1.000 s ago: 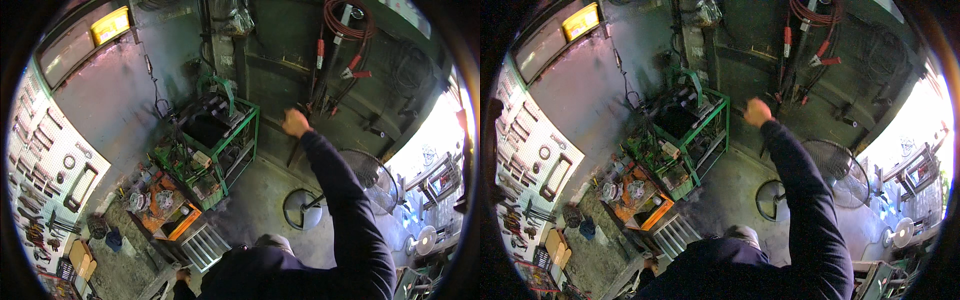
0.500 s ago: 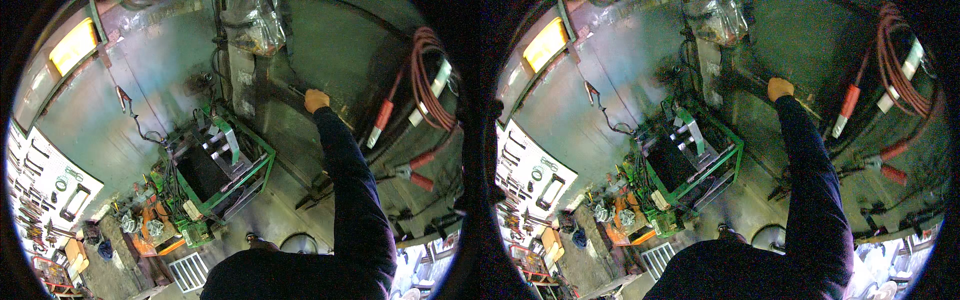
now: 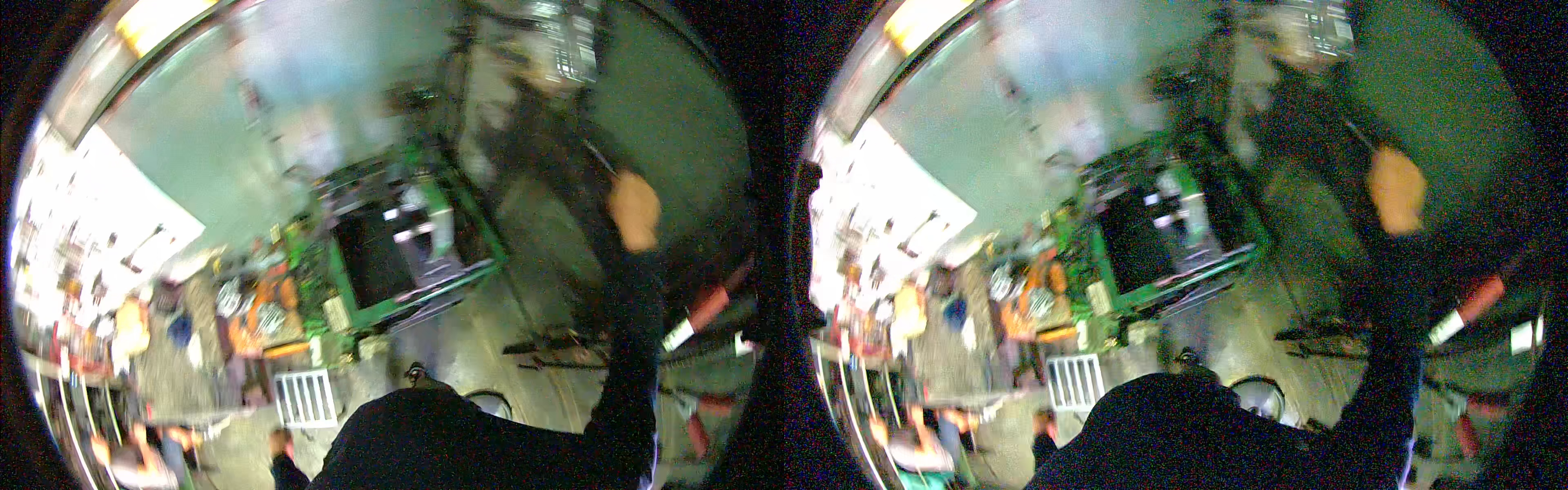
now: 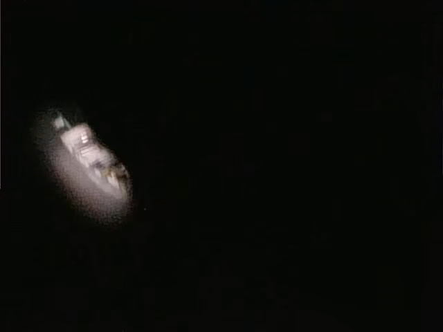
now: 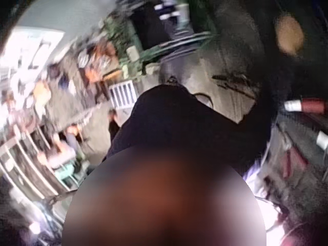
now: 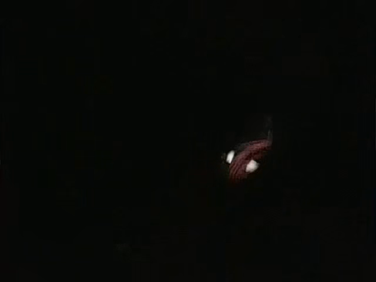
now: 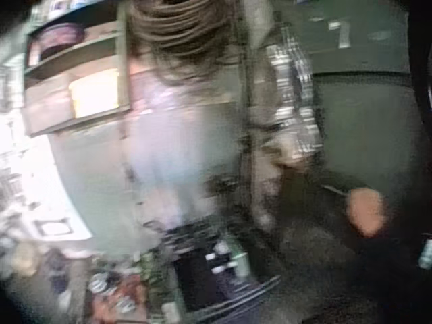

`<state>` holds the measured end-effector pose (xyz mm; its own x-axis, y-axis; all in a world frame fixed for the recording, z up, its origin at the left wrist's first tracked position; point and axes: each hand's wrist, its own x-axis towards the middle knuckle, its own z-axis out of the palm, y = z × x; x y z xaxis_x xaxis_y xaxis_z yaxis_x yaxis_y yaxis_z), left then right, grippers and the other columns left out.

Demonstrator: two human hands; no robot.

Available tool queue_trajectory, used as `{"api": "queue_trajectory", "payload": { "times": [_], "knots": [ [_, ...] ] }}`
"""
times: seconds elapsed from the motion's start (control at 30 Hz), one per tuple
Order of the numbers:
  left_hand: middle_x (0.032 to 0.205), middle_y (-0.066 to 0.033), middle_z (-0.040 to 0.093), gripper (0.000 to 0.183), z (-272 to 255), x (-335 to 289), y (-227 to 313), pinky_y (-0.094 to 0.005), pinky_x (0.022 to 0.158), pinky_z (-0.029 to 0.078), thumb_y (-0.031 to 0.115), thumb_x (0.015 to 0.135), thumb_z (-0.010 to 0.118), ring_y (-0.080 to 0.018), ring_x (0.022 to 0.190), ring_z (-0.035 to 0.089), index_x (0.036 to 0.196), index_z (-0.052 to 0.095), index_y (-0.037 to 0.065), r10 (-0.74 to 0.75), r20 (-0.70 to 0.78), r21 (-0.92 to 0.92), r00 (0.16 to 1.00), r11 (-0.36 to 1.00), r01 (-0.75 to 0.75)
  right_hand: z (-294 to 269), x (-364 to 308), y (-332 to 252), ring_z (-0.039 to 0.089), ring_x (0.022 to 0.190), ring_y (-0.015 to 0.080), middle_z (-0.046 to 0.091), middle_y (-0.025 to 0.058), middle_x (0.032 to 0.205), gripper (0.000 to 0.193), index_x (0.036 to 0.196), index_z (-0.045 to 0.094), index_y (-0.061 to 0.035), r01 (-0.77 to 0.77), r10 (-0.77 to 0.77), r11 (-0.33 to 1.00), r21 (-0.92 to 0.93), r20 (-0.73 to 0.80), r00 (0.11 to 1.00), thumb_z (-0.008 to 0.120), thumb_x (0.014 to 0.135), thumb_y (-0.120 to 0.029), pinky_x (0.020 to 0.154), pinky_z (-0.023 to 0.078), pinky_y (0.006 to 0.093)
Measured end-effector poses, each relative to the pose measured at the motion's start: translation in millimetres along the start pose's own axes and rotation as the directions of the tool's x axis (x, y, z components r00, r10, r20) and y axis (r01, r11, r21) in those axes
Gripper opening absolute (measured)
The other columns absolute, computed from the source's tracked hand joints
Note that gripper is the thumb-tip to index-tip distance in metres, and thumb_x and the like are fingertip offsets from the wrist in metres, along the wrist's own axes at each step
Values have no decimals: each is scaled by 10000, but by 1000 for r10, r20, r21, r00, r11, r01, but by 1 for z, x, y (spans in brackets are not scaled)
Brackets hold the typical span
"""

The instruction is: The person assembles a mechanical component on a workbench. They place a metal plate onto a cylindrical housing, insert and tighten bolts with a screwdriver, then use a cordless impact wrench to secure additional fasteners.

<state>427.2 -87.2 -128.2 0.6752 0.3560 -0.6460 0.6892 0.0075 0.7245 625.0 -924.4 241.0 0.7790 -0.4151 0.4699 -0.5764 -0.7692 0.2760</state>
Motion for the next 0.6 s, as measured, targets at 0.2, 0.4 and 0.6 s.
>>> {"api": "queue_trajectory", "payload": {
  "times": [0.2,0.4,0.6],
  "knots": [
    [1099,-66,699,276,-5,-68,137,-328,854,535,189,1045,616,-183,968,661,1282,661,56,386,47,-671,921,695,-257,-11,-132,-142,664,1177,369,689,213,1297,389,1337,659,-8,297,-465,359,885,-107,879,639,1040,-259,1053,496,448],
    [1149,-98,688,238,-23,-181,204,-486,1005,552,248,1080,582,-288,1069,699,1252,607,86,604,-66,-870,794,355,-343,-117,-306,-372,717,981,423,729,255,1070,291,1187,693,28,159,-864,-352,922,-385,323,720,951,-141,879,559,466],
    [1250,-130,694,226,-148,-244,108,-529,1106,506,253,1104,540,-343,1241,661,1250,612,97,455,-401,-853,795,130,-505,-254,-430,-472,681,878,442,699,242,932,262,1135,685,24,172,-859,-511,842,-507,-68,717,958,-167,756,532,476]
  ]
}}
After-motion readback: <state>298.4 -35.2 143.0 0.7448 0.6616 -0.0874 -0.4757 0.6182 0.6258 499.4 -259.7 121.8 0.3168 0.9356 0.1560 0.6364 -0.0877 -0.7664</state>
